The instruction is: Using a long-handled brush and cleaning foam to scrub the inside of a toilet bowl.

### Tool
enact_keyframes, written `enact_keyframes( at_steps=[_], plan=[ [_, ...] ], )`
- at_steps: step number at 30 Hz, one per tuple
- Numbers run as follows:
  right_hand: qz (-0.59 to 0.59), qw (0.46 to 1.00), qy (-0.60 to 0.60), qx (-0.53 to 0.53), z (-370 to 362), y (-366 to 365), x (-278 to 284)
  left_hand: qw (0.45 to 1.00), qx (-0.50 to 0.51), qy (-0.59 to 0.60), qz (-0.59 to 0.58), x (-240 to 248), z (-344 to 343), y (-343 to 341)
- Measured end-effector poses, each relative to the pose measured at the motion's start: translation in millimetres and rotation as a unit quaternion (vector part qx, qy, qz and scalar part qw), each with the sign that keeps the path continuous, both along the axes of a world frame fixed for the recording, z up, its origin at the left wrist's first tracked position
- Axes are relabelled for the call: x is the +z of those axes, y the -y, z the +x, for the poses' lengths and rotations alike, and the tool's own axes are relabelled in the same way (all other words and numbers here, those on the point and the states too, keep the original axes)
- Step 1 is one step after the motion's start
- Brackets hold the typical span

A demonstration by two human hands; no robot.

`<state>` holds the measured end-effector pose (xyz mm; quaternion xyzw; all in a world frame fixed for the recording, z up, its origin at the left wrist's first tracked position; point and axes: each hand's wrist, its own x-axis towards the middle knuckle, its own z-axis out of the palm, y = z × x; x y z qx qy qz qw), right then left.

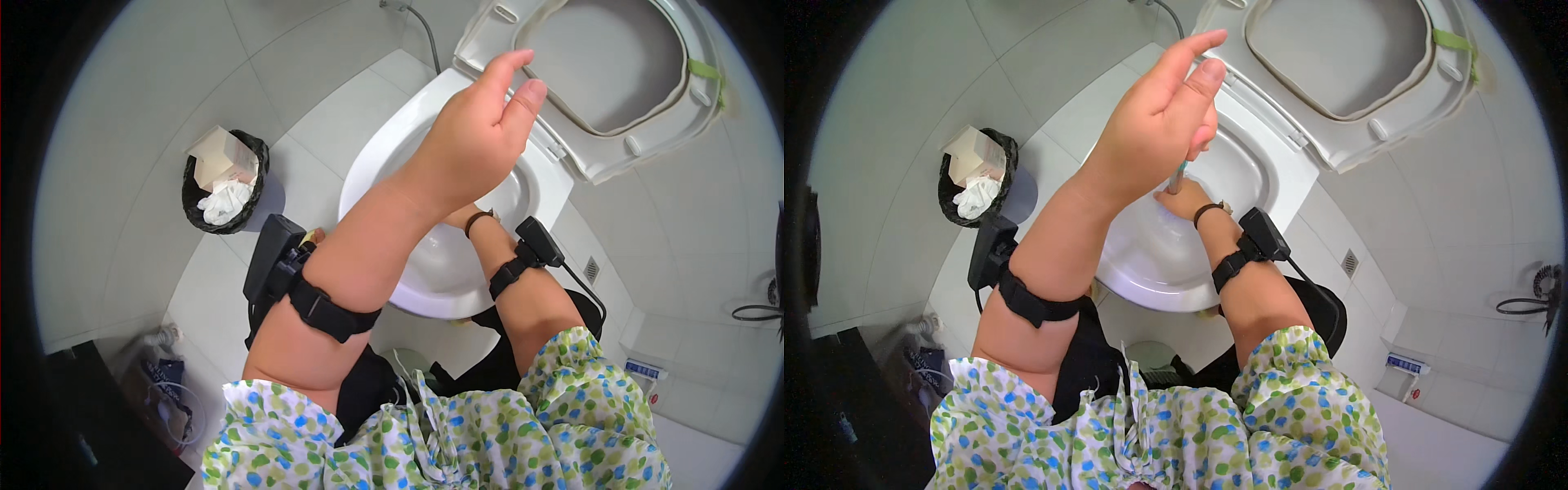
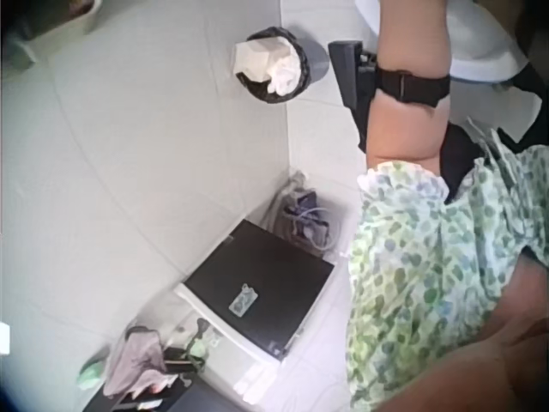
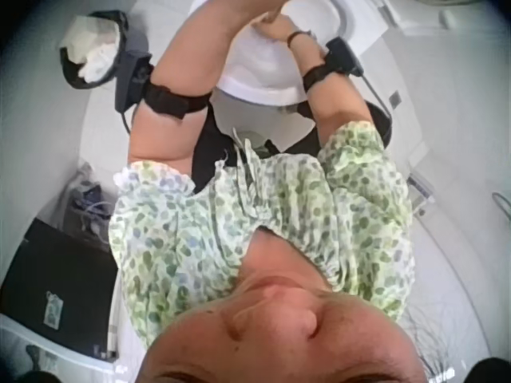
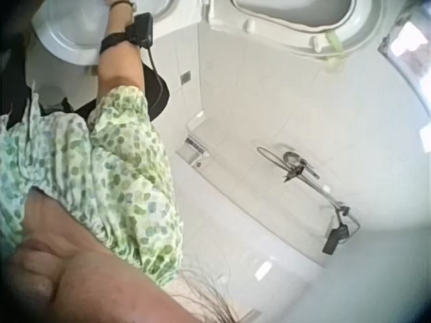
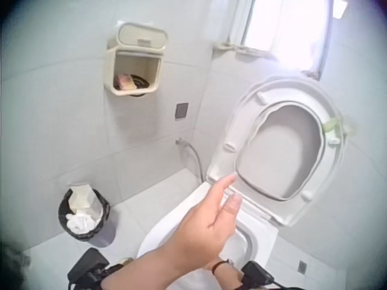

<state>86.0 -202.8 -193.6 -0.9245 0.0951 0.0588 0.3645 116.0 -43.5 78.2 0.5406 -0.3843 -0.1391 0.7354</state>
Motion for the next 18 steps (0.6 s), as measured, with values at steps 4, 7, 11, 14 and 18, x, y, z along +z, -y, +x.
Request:
enact_keyframes(
  at_steps=[4, 7, 11, 14, 18],
  plan=[
    [0.056, 0.996, 0.057, 0.042, -17, -40, 57, 0.999, -0.017, 0.015, 0.039, -7, -4, -6],
    [0.057, 0.998, 0.014, 0.038, -18, -15, 47, 1.0, -0.013, 0.021, 0.016, 11, -7, 0],
    [0.094, 0.985, -0.079, 0.124, -10, -64, 77, 0.99, 0.112, 0.075, 0.04, 73, -31, -49],
    [0.109, 0.982, -0.083, 0.127, -24, -63, 81, 0.995, -0.043, -0.056, -0.073, 65, -9, -48],
    [0.062, 0.992, -0.058, 0.094, -13, -53, 60, 0.997, 0.056, 0.051, 0.029, 21, -2, -30]
  ],
)
